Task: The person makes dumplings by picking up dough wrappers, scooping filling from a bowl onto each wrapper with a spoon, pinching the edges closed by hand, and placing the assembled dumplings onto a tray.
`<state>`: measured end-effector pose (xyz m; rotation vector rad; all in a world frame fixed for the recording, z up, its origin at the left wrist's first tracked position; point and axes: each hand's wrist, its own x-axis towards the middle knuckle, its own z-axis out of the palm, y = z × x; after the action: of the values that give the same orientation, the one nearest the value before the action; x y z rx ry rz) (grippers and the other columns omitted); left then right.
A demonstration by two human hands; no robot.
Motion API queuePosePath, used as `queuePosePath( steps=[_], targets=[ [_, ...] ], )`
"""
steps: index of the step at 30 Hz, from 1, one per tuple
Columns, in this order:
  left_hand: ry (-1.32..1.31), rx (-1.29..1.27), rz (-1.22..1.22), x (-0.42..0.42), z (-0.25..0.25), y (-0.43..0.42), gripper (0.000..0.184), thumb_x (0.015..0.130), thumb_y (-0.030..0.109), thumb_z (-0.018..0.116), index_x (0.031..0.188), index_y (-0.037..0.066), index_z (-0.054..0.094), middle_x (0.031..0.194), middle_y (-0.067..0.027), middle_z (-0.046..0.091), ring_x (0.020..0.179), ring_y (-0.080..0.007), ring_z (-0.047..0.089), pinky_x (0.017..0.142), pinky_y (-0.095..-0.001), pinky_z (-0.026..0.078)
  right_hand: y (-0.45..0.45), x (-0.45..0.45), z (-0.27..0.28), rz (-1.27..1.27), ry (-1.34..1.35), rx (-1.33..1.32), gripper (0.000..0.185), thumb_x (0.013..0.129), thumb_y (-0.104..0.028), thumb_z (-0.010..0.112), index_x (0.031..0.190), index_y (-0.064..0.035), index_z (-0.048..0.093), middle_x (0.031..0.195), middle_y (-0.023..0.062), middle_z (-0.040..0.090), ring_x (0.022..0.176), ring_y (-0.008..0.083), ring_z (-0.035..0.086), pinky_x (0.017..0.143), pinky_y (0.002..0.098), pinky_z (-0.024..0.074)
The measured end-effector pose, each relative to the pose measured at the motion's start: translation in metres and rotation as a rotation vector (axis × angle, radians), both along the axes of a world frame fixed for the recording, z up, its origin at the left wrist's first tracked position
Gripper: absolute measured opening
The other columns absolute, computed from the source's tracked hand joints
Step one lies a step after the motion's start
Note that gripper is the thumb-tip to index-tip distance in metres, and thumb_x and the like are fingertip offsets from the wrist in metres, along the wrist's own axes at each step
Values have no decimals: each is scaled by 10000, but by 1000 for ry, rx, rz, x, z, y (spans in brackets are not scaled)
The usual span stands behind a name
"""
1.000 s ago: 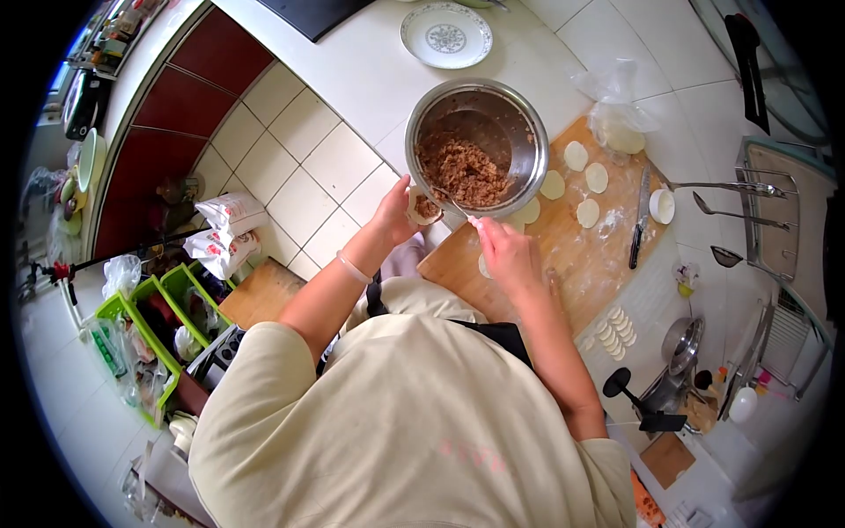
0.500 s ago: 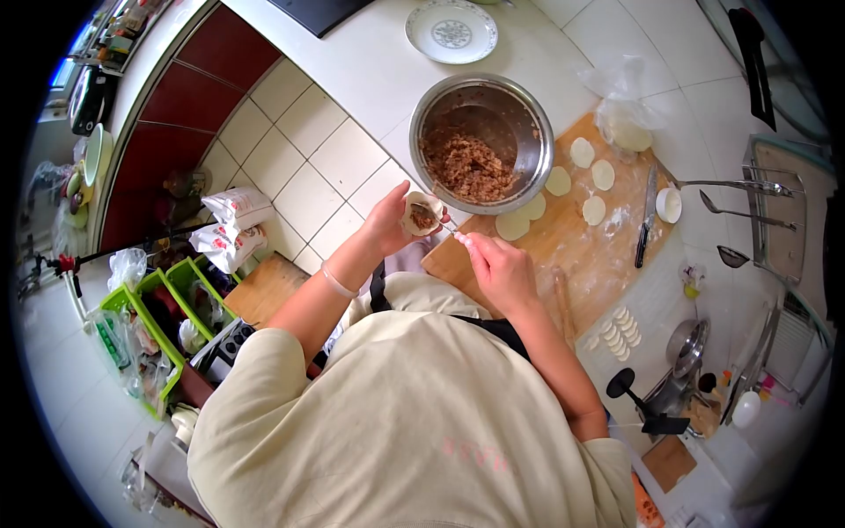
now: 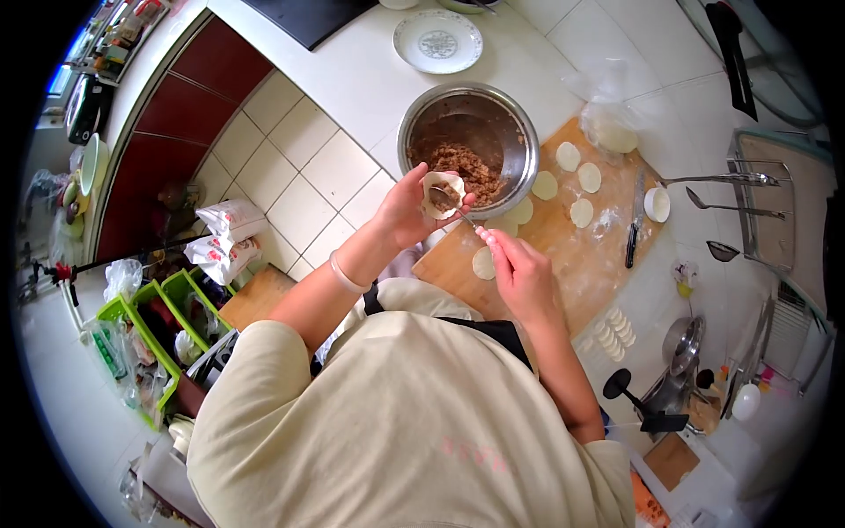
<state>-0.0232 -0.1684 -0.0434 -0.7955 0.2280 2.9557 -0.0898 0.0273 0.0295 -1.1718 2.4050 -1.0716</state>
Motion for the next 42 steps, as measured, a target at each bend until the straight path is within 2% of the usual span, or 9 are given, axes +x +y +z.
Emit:
queuePosePath(
  steps=[9, 14, 16, 20, 23, 25, 28, 37, 42],
  targets=[
    [95, 67, 68, -12, 1, 9, 500, 1006, 402, 282, 1196, -11, 490, 1179, -229, 544, 1125, -347, 549, 944, -437, 497, 5, -8, 2, -92, 75, -13, 165, 932, -127, 538, 1036, -39, 629, 926, 93, 695, 766, 269, 670, 639, 339, 540],
    [-43, -111, 157, -11, -25, 12, 477, 1006, 385, 269, 1211, 17, 493, 1151, -162, 597, 1126, -291, 564, 971, -399, 454, -13, -29, -32, -211, 101, -212, 192, 930, -151, 540, 1085, -71, 619, 905, 103, 688, 765, 285, 664, 634, 367, 533],
    [-88, -132, 148, -12, -14, 14, 476, 1006, 383, 267, 1213, 21, 496, 1147, -148, 605, 1129, -280, 566, 988, -397, 435, -14, -40, -74, -82, 175, 227, 204, 906, -174, 565, 1091, -113, 624, 887, 118, 666, 778, 312, 657, 654, 408, 519],
    [-22, -167, 115, -12, 10, 11, 488, 1002, 384, 266, 1225, 15, 493, 1158, -143, 609, 1153, -275, 556, 1017, -398, 397, -29, -43, -106, 2, 249, 572, 205, 865, -201, 601, 1057, -138, 638, 902, 122, 624, 832, 318, 629, 708, 421, 500],
    [108, -104, 133, -13, 27, 7, 501, 998, 391, 279, 1236, 1, 484, 1190, -149, 595, 1177, -273, 539, 1031, -399, 378, -30, -41, -82, 56, 328, 475, 234, 811, -151, 645, 1044, -142, 623, 950, 100, 578, 859, 298, 585, 745, 406, 478],
    [148, -65, 133, -14, 43, 4, 509, 995, 394, 285, 1250, -4, 474, 1219, -155, 575, 1198, -273, 520, 1039, -405, 367, -35, -37, -51, -66, 469, -37, 275, 764, -91, 676, 1022, -143, 595, 952, 58, 533, 832, 256, 538, 729, 383, 455],
    [172, 43, 87, -16, 61, 14, 520, 991, 399, 297, 1274, -8, 457, 1272, -160, 536, 1234, -272, 484, 1051, -416, 352, -36, -33, -11, 162, 627, -217, 320, 734, -38, 685, 1016, -135, 571, 947, 42, 513, 807, 235, 524, 702, 368, 441],
    [215, 73, -116, -17, 72, 37, 471, 976, 414, 369, 1297, 86, 472, 1289, -86, 530, 1221, -221, 478, 1018, -395, 367, -6, -33, 24, 142, 435, -287, 249, 678, 60, 702, 884, -45, 612, 934, 83, 545, 785, 252, 529, 637, 323, 484],
    [270, -416, -210, -8, 75, 50, 439, 955, 383, 468, 1283, 93, 497, 1237, -39, 541, 1161, -155, 497, 996, -361, 381, 1, -24, 31, 48, 205, -301, 182, 731, 35, 686, 873, -32, 593, 884, 80, 562, 748, 244, 547, 643, 337, 463]
  ],
)
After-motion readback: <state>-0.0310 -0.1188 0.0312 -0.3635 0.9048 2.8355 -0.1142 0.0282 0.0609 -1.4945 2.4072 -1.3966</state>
